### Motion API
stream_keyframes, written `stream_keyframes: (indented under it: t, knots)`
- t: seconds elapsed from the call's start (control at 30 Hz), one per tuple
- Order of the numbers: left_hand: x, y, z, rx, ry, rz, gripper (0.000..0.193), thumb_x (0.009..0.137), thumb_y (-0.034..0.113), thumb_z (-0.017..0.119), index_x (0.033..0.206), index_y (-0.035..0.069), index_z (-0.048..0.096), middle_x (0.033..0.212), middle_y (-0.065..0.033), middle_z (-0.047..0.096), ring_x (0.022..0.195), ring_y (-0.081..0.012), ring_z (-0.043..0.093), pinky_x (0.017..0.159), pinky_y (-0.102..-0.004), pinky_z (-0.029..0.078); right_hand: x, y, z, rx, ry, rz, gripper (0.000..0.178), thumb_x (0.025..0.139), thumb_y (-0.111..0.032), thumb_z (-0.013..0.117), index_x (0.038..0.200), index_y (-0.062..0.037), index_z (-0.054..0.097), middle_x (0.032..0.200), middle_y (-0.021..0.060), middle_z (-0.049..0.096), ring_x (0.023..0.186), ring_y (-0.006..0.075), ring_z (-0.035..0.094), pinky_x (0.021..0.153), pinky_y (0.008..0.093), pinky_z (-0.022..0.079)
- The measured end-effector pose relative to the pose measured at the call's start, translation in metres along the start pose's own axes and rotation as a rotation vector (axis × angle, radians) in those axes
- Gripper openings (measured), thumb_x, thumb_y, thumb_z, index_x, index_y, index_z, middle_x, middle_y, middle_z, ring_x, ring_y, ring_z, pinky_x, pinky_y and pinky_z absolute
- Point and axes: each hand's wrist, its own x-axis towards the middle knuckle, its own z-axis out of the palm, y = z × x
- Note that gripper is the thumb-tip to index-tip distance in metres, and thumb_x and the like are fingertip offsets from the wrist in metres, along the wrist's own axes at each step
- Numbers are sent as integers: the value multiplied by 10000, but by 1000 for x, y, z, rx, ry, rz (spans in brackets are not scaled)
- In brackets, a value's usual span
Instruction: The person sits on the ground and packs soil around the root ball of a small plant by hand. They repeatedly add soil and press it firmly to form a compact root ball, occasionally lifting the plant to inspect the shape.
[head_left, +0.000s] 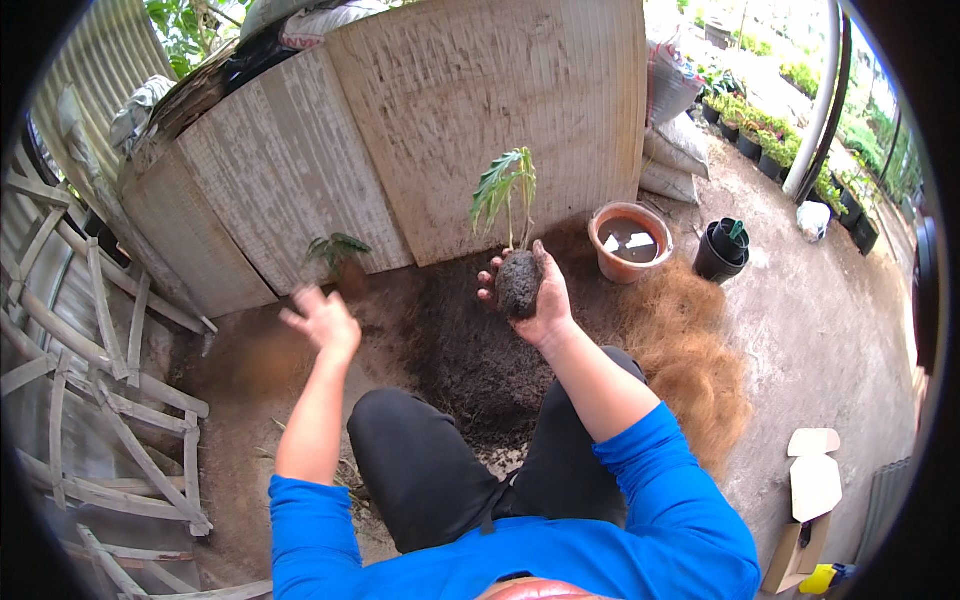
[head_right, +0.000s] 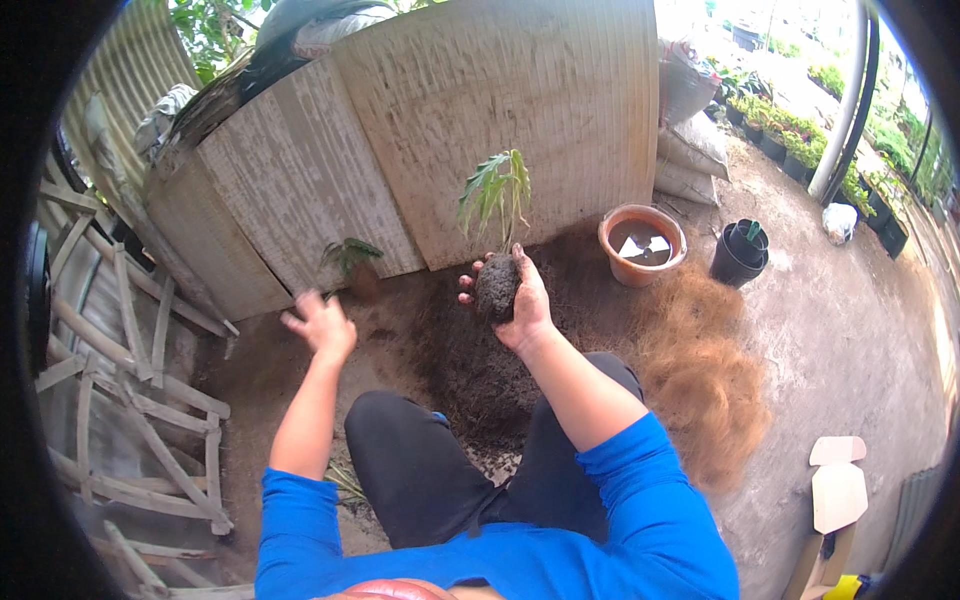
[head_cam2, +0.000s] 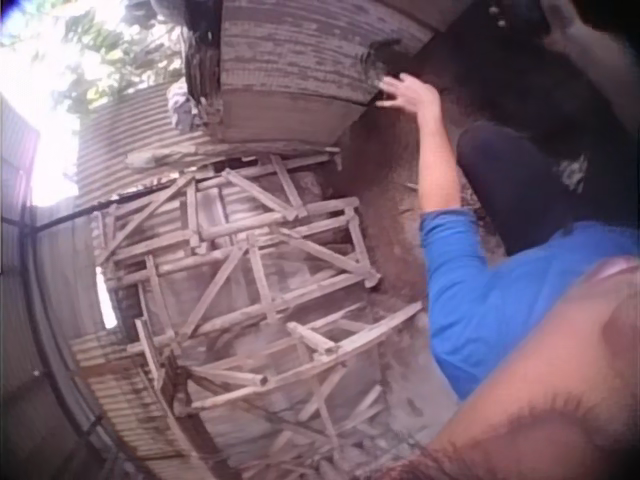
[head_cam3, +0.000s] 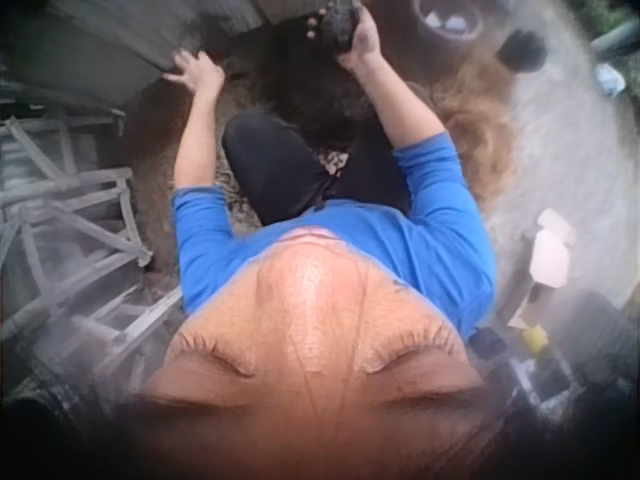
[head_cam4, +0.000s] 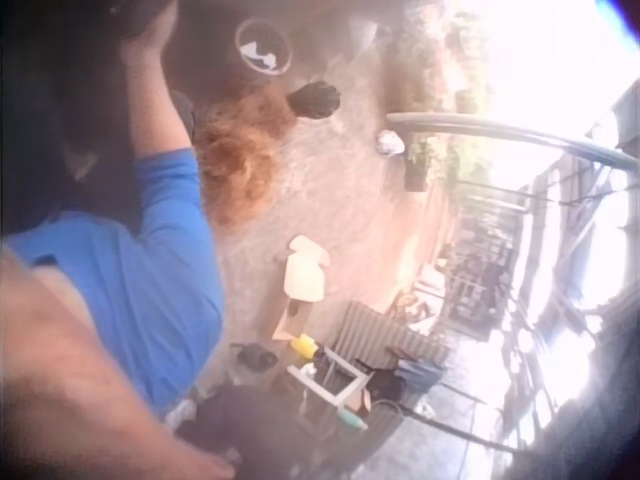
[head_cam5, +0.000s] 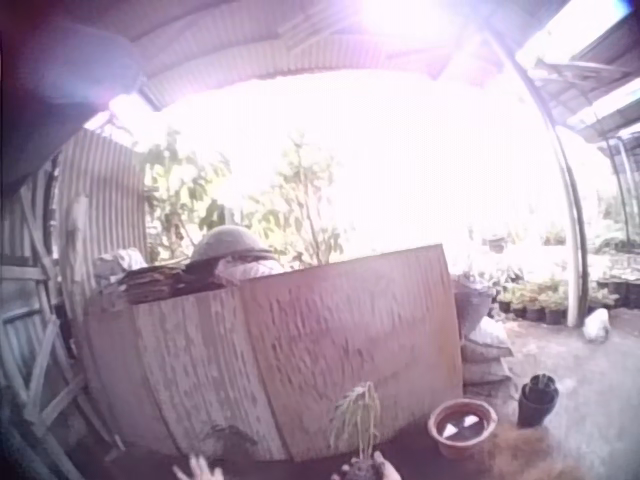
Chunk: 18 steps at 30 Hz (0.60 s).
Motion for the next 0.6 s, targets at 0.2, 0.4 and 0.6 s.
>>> stream_keyframes:
  t: [0.2, 0.4, 0.6]
  knots:
    - [-14, 82, -60, -790, -47, 51, 323, 763, 379, 591, 1050, 229, 604, 1170, -23, 540, 1196, -217, 380, 964, -597, 115, 1, 3, -2, -40, 9, 30, 427, 874, -460, 404, 966, -59, 517, 883, 111, 580, 847, 328, 567, 718, 472, 475]
    - [-3, 94, -41, -1947, -397, 84, 232, 804, 65, 610, 1011, -37, 587, 911, -73, 629, 818, -89, 570, 764, -200, 441, -1, 2, 0, -50, 26, 54, 401, 874, -443, 414, 962, -64, 510, 866, 103, 581, 818, 312, 578, 682, 449, 479]
    - [7, 78, -19, -1829, -692, -18, 292, 848, 258, 560, 1066, 66, 589, 946, -15, 625, 808, -86, 562, 686, -248, 396, 1, -4, 3, -79, 125, 50, 392, 871, -431, 421, 946, -57, 508, 865, 101, 569, 815, 301, 571, 680, 432, 472]
